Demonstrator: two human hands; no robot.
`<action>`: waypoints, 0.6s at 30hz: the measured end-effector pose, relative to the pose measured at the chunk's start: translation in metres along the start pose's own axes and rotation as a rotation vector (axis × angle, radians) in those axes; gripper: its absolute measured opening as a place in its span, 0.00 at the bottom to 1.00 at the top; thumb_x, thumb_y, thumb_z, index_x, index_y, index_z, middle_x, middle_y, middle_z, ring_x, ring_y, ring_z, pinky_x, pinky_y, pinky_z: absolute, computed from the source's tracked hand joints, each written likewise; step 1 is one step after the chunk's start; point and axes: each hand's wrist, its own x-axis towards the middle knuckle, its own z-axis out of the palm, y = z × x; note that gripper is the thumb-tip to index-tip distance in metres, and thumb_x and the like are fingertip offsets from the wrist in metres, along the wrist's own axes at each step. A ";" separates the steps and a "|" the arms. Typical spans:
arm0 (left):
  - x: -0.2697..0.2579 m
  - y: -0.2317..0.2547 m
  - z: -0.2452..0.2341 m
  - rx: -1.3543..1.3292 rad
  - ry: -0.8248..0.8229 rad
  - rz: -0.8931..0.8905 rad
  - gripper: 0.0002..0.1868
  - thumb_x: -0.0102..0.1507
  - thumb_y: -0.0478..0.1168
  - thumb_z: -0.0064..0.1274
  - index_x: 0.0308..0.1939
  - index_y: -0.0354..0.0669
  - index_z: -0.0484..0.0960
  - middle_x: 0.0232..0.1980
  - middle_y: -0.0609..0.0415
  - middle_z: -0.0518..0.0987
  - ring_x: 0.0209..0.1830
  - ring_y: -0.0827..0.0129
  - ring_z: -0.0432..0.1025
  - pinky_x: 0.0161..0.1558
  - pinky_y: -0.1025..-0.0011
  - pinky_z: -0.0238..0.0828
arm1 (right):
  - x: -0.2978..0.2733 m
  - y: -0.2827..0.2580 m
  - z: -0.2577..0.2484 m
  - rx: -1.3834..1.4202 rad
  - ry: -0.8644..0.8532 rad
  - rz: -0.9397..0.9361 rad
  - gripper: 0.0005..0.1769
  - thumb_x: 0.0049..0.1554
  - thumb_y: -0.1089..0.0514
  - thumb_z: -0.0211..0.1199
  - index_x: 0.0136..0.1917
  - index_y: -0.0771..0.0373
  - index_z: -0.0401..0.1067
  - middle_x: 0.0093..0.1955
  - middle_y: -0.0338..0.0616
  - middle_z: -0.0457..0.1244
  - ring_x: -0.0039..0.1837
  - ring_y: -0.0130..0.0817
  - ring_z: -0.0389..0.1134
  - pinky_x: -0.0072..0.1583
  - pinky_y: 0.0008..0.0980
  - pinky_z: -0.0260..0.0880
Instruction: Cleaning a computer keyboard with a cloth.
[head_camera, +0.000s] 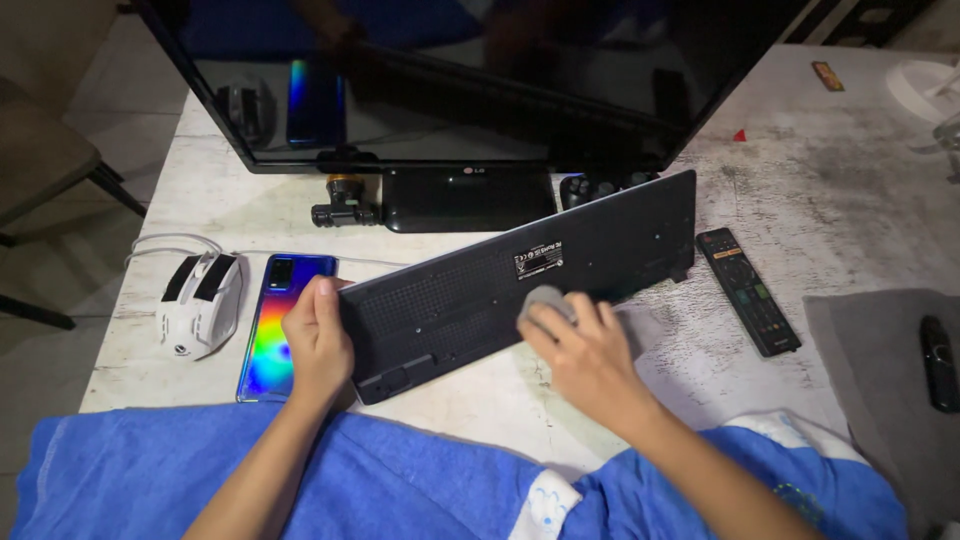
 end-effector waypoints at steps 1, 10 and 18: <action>0.000 0.001 0.000 -0.001 0.001 -0.002 0.21 0.77 0.44 0.37 0.39 0.32 0.78 0.28 0.61 0.68 0.30 0.79 0.58 0.33 0.75 0.58 | 0.000 -0.001 0.001 0.000 -0.002 -0.001 0.20 0.46 0.64 0.60 0.53 0.61 0.79 0.58 0.38 0.67 0.56 0.45 0.63 0.53 0.44 0.63; -0.001 0.002 0.001 0.005 0.012 -0.027 0.21 0.77 0.44 0.37 0.39 0.32 0.78 0.27 0.60 0.65 0.29 0.78 0.56 0.32 0.74 0.56 | -0.009 -0.003 0.029 0.167 0.064 -0.017 0.19 0.44 0.67 0.60 0.50 0.60 0.79 0.59 0.37 0.67 0.58 0.47 0.62 0.57 0.43 0.67; 0.000 -0.004 -0.002 0.062 0.015 -0.021 0.21 0.77 0.45 0.37 0.38 0.32 0.76 0.26 0.61 0.62 0.28 0.78 0.55 0.31 0.73 0.54 | -0.030 0.044 0.026 0.123 -0.048 0.372 0.26 0.43 0.65 0.64 0.58 0.60 0.78 0.60 0.41 0.66 0.58 0.46 0.63 0.57 0.42 0.70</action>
